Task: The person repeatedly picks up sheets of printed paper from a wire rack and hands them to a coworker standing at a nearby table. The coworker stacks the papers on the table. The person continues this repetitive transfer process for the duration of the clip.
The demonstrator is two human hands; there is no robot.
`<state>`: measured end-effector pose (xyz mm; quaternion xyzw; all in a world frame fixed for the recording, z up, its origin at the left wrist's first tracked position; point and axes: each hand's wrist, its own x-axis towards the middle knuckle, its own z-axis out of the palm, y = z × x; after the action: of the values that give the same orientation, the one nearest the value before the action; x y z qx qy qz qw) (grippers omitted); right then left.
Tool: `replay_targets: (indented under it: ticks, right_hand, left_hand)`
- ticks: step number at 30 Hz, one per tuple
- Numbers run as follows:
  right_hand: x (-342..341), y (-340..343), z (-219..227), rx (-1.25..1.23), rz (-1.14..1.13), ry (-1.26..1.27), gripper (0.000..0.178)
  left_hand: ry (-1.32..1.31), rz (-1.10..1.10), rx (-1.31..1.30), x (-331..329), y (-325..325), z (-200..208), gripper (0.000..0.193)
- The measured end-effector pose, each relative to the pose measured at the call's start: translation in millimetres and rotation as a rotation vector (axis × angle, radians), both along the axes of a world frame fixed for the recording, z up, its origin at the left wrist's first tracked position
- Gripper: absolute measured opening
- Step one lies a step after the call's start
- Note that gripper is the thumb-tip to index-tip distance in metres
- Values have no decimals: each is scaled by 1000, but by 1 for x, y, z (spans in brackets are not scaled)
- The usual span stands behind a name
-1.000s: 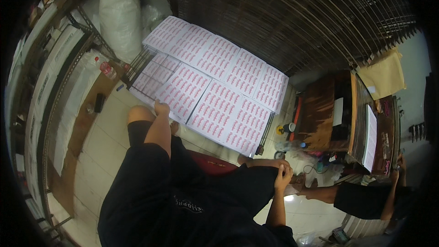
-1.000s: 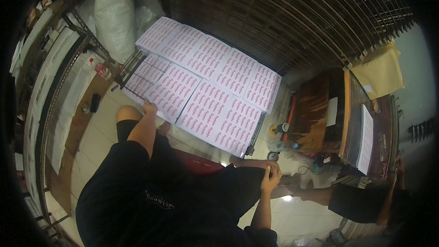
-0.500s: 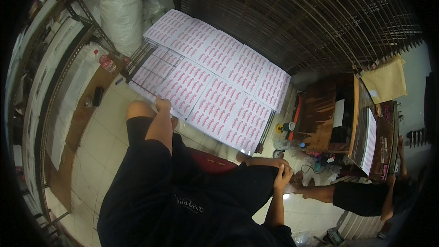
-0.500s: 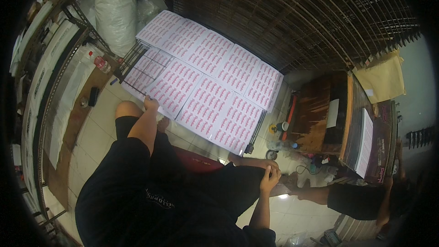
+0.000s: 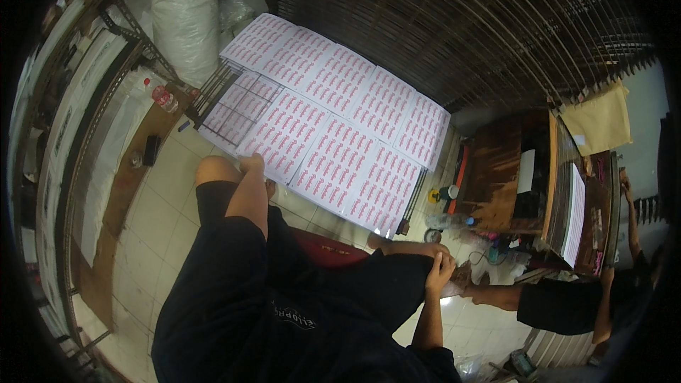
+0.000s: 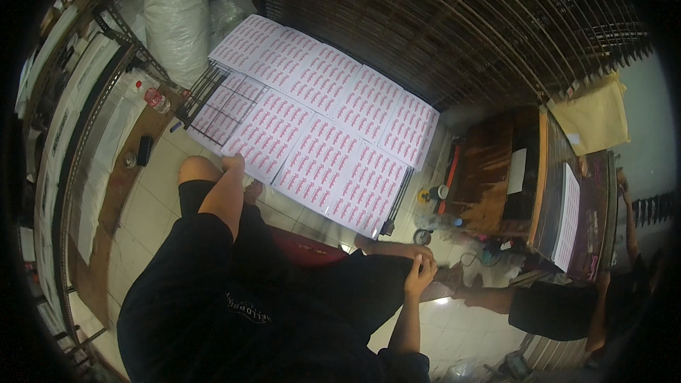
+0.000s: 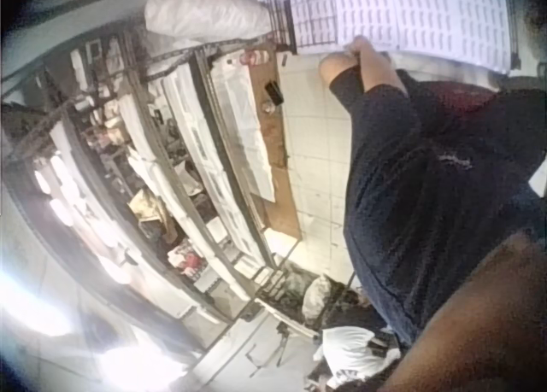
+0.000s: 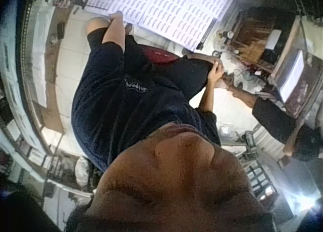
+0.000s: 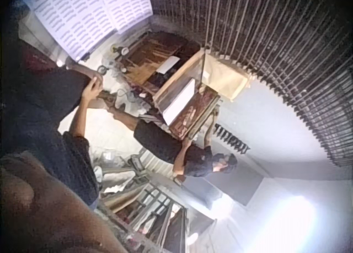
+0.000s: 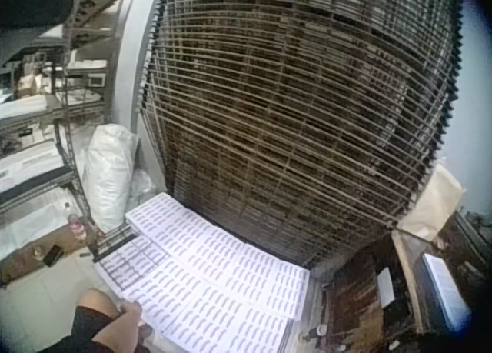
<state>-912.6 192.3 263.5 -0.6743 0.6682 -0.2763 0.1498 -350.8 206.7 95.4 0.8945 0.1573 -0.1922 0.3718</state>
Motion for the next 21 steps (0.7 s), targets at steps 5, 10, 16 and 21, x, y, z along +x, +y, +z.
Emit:
replay_targets:
  ticks: [5,10,16,21]
  right_hand:
    - [-4,-1,-2,-23,-25,13,33]
    - [1,-1,3,-34,-39,-7,30]
    - [3,-1,5,-43,-48,-4,25]
    - [7,0,13,-54,-59,-12,24]
  left_hand:
    - [-19,-11,-138,-10,2,6,73]
    - [0,-189,-278,-26,-10,32,74]
    - [425,-666,-668,-88,-26,133,60]
    - [511,-1684,-772,-176,26,207,50]
